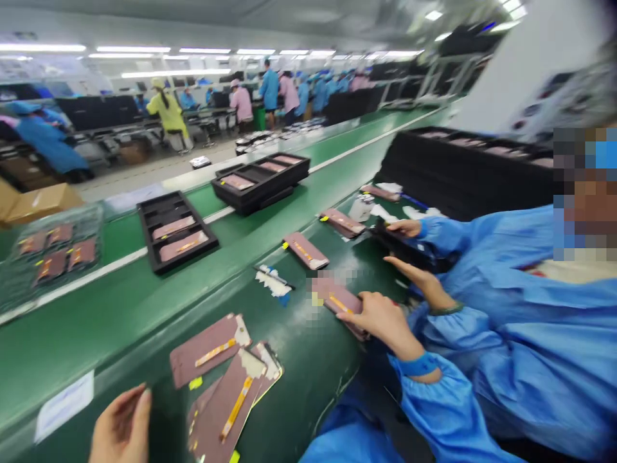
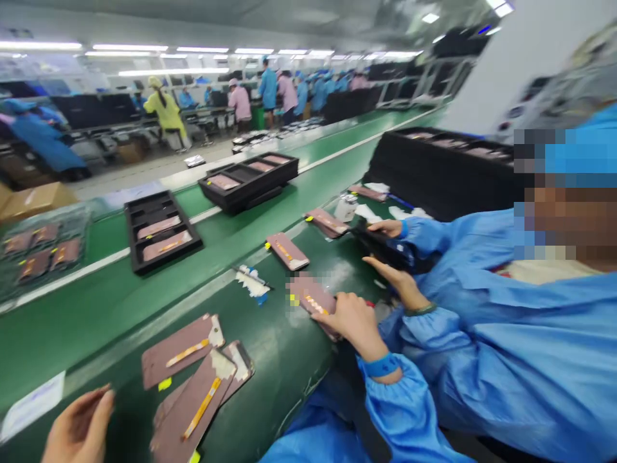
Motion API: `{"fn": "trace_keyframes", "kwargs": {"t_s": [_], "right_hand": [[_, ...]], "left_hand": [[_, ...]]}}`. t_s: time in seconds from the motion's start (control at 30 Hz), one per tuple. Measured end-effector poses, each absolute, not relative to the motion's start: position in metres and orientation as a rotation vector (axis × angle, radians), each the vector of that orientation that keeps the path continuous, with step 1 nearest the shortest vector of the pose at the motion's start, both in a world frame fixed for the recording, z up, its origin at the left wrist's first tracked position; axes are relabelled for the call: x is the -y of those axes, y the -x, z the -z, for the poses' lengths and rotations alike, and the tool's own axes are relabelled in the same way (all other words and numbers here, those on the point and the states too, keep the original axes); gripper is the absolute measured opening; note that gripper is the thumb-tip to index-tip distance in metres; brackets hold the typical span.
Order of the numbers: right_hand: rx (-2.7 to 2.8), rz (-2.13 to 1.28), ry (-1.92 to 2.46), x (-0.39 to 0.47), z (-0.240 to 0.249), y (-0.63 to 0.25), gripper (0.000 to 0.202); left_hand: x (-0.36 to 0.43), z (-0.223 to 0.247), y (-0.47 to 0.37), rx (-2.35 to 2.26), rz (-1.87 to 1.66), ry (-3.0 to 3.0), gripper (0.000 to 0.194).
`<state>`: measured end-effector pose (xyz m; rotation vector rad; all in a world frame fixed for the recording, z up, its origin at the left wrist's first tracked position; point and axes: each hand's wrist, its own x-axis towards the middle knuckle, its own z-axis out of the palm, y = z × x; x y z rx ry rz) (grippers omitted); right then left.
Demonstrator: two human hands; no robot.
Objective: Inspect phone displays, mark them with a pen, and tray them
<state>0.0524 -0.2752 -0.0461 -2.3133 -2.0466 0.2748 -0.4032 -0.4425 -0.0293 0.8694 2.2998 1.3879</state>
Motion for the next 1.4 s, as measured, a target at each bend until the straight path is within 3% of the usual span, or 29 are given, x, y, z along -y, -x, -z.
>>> {"fn": "trace_keyframes", "kwargs": {"t_s": [0.17,0.33,0.43,0.57,0.8,0.9,0.97,1.1,1.4], "right_hand": [[2.055,-0.590,2.359,0.260,0.065,-0.065,0.071],[2.108,-0.602,2.327,0.253,0.085,-0.078,0.069],[2.106,-0.496,2.350,0.256,0.081,-0.077,0.069],[1.949,-0.532,2.404,0.269,0.061,-0.066,0.075],[1.996,-0.591,2.357,0.290,0.048,-0.053,0.055],[1.953,-0.673,2.190,0.291,0.048,-0.055,0.047],[1.933,-0.691,2.126,0.292,0.044,-0.055,0.045],[1.978,-0.529,2.032,0.306,0.026,-0.048,0.041],[2.606,-0.098,1.223,0.330,0.003,0.018,0.017]], "left_hand": [[0.463,0.011,0.348,-2.273,-1.000,-1.492,0.049],[0.472,0.022,0.312,-2.119,-0.456,-2.234,0.087],[0.469,0.030,0.309,-2.137,-0.296,-2.302,0.078],[0.461,0.026,0.317,-2.024,-0.257,-2.285,0.067],[0.452,0.018,0.326,-1.944,-0.091,-2.354,0.083],[0.449,0.024,0.332,-1.924,-0.149,-2.454,0.092],[0.445,0.022,0.336,-1.896,-0.231,-2.550,0.087],[0.428,0.001,0.334,-1.754,-0.398,-2.685,0.072],[0.349,-0.011,0.263,-1.496,-0.558,-2.501,0.064]]}}
